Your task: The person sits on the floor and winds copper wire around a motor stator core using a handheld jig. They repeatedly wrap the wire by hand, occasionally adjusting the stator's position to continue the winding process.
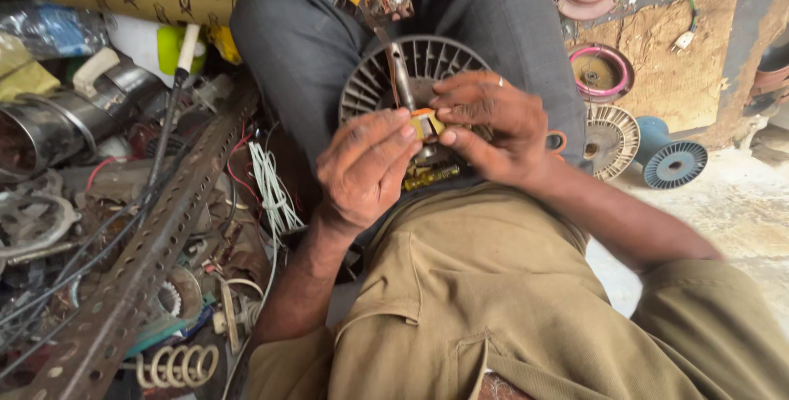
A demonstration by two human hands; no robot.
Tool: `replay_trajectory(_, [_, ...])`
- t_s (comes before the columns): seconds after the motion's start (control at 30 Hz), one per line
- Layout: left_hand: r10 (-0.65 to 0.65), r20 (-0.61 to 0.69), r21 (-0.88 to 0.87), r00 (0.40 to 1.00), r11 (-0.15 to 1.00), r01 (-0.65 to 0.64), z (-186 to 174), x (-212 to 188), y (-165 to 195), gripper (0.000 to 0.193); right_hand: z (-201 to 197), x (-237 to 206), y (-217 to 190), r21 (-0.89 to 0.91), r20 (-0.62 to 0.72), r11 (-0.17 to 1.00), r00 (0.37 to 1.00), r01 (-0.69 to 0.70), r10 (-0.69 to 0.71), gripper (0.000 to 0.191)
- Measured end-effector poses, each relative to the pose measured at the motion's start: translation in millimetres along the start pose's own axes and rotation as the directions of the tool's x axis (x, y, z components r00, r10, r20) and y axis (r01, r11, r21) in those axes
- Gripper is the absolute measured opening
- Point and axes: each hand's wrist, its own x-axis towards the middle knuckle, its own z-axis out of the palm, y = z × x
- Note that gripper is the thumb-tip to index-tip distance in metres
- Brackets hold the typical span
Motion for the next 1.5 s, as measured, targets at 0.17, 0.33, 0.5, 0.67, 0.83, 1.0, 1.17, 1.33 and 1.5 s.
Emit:
replay_trajectory(0.17, [0.074, 0.038, 0.01, 0.996, 0.997, -0.075, 0.1, -4.3, -9.5, 0.035, -31.0, 59.1, 7.8, 0.199, 0.376, 0.976, 0.927, -0.084, 0.003, 0.026])
replay_trajectory(0.33, [0.05, 0.025, -0.053, 0.998, 0.997, -0.048, -5.6, -3.8, -10.6, 0.035, -25.8, 94.6, 33.1, 0.249, 0.773, 0.913, 0.634, -0.324, 0.015, 0.031])
replay_trajectory(0.5, [0.084, -0.016, 0.0, 0.996, 0.996, -0.084, -18.5, 6.1, -4.6, 0.032, -27.5, 84.6, 61.6, 0.017, 0.821, 0.96, 0.552, -0.279, 0.145, 0.017])
replay_trajectory(0.67, [-0.349, 0.137, -0.249, 0.927, 0.894, 0.373, -14.6, 65.1, -30.8, 0.019, -48.6, 98.2, 19.9, -0.345, 0.548, 0.926, 0.834, 0.153, 0.066, 0.014])
replay_trajectory(0.83, [-0.018, 0.535, -0.062, 0.845, 0.996, 0.06, -12.5, 102.6, -75.2, 0.02, -30.0, 82.0, -64.7, -0.511, 0.759, 0.69, 0.646, 0.512, 0.082, 0.013])
replay_trajectory(1.0, [0.032, 0.1, -0.195, 0.994, 0.981, -0.012, -31.5, 12.8, -43.2, 0.01, -13.0, 60.1, -41.8, -0.316, 0.775, 0.799, 0.625, 0.512, -0.093, 0.021])
replay_trajectory(1.17, [0.107, -0.036, 0.091, 0.994, 0.99, -0.103, -8.1, -30.2, -11.6, 0.009, -46.5, 96.7, 41.6, -0.354, 0.655, 0.779, 0.732, 0.517, -0.188, 0.018])
replay_trajectory(1.33, [0.06, 0.007, -0.3, 0.998, 0.953, -0.055, -6.7, 69.0, -41.2, 0.019, -61.8, 114.1, -12.5, -0.629, 0.474, 0.675, 0.878, 0.386, -0.06, 0.005])
replay_trajectory(1.5, [0.015, 0.281, -0.211, 0.96, 0.976, 0.046, -43.5, 91.4, -49.3, 0.011, -24.8, 85.4, -71.1, -0.357, 0.897, 0.812, 0.413, 0.461, 0.16, 0.033])
